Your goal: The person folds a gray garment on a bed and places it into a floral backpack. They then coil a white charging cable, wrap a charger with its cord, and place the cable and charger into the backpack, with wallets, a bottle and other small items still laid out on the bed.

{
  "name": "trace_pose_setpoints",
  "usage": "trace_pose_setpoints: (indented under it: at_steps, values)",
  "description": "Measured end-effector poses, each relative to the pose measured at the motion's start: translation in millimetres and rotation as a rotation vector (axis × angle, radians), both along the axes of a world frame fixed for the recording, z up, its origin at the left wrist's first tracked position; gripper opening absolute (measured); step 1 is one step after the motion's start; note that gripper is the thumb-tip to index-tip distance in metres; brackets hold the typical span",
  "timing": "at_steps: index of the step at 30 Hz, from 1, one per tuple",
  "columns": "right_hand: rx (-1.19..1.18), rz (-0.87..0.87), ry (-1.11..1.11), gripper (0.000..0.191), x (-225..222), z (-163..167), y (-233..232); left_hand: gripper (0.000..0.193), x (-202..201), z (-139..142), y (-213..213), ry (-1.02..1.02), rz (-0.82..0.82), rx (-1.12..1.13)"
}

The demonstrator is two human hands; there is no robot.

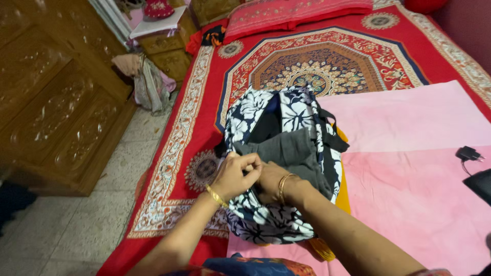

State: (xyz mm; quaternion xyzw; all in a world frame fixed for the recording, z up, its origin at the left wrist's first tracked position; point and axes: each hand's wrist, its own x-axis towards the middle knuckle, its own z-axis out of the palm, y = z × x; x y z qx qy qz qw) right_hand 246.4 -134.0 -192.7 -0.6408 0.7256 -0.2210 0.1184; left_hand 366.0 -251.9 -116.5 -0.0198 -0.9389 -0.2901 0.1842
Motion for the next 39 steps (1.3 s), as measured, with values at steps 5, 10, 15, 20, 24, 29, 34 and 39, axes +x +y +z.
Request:
trace_pose_setpoints:
  at_steps: [5, 10, 15, 20, 24, 29, 34, 39]
  values:
    - [0.115, -0.143, -0.099, 0.070, -1, 10, -11, 0.009, -6, -2, -4, 0.094, 0.013, 0.011]
    - [-0.097, -0.200, -0.048, 0.049, -13, 20, 31, 0.007, -2, -3, -4, -0.015, 0.013, 0.122]
    - [-0.390, -0.932, -0.050, 0.059, -9, 14, 92, 0.011, -7, -6, 12, -0.055, 0.038, -0.046]
    - [-0.213, -1.276, -0.634, 0.088, -16, 10, 93, 0.108, -15, -7, 56, -0.117, -0.169, -0.212]
    - [-0.242, -1.148, -1.182, 0.065, -37, 17, 85, 0.135, -12, -13, 82, -0.385, -0.012, -0.305]
    - [-0.321, -0.772, -1.449, 0.046, -39, 20, 77, 0.124, -8, -22, 68, -0.136, -0.010, -0.093]
    - [-0.386, -0.610, -1.589, 0.045, -42, 23, 72, 0.105, -4, -24, 61, -0.177, 0.141, 0.057]
    - [-0.409, -0.753, -1.432, 0.035, -56, 10, 76, 0.090, -10, -31, 54, -0.330, 0.506, 0.576]
